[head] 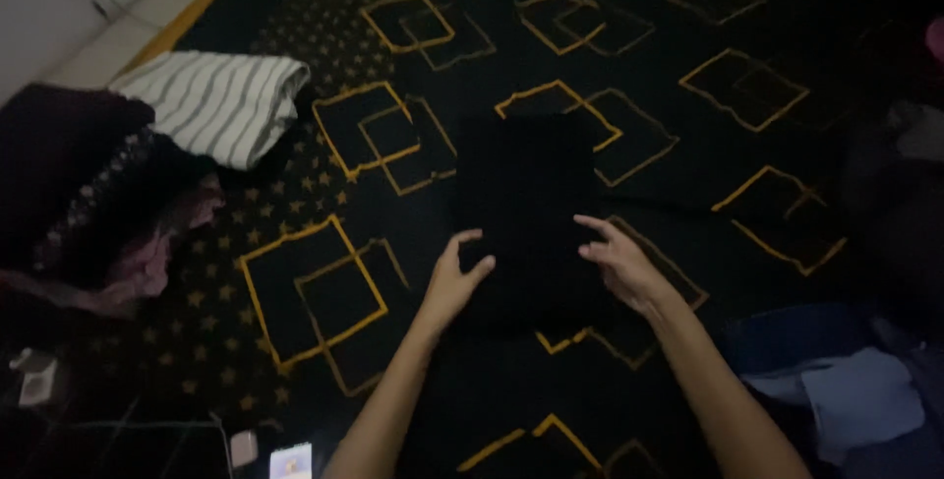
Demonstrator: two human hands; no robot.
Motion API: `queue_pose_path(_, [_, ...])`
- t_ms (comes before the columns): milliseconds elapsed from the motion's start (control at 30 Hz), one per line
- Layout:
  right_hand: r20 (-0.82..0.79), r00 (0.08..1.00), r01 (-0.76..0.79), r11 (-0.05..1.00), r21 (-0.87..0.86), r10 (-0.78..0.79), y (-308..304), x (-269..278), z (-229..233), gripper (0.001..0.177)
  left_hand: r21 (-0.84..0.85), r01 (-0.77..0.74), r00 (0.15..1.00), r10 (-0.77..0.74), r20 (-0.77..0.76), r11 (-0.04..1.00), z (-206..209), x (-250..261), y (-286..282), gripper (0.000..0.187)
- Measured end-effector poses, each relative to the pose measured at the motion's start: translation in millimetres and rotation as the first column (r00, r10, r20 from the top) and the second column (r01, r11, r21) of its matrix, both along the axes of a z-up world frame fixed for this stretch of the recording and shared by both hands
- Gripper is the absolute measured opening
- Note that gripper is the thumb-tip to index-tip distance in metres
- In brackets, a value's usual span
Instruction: Folding black clothes and denim jeans on a floor mat.
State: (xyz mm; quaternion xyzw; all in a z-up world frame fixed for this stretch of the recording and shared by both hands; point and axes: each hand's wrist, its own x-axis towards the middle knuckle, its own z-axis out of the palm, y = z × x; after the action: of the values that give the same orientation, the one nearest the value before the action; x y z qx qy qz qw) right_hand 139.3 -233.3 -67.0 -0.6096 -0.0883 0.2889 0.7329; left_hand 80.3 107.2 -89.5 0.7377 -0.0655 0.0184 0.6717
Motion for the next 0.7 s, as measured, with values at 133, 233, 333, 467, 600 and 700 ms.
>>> queue_pose_path(133, [0.178,0.941,0.310,0.944,-0.116,-0.287,15,12,3,0.051,-0.051,-0.111,0.994,0.112,0.012,0.993,45,6,-13,0.051])
queue_pose_path(233, [0.256,0.840,0.517,0.849,-0.107,-0.479,35,4,-2,0.034,0.069,-0.123,0.984,0.131,-0.121,0.990,55,18,-13,0.051])
queue_pose_path(333, [0.264,0.780,0.624,0.740,-0.251,-0.568,42,0,-9,0.022,0.391,-0.234,0.972,0.230,0.058,0.890,76,12,-28,0.052])
queue_pose_path(467, [0.394,0.736,0.671,0.669,-0.320,-0.550,45,-9,-17,0.017,0.632,-0.539,0.756,-0.012,0.655,0.558,105,-29,-79,0.059])
queue_pose_path(600, [0.615,0.656,0.705,0.647,-0.290,-0.438,52,-21,11,0.017,0.743,-0.340,0.836,-0.178,0.520,0.576,54,-23,-90,0.065])
queue_pose_path(700, [0.896,0.438,0.766,0.489,-0.416,0.076,72,-27,60,0.038,0.778,-0.309,0.866,-0.177,0.468,0.547,44,-13,-91,0.068])
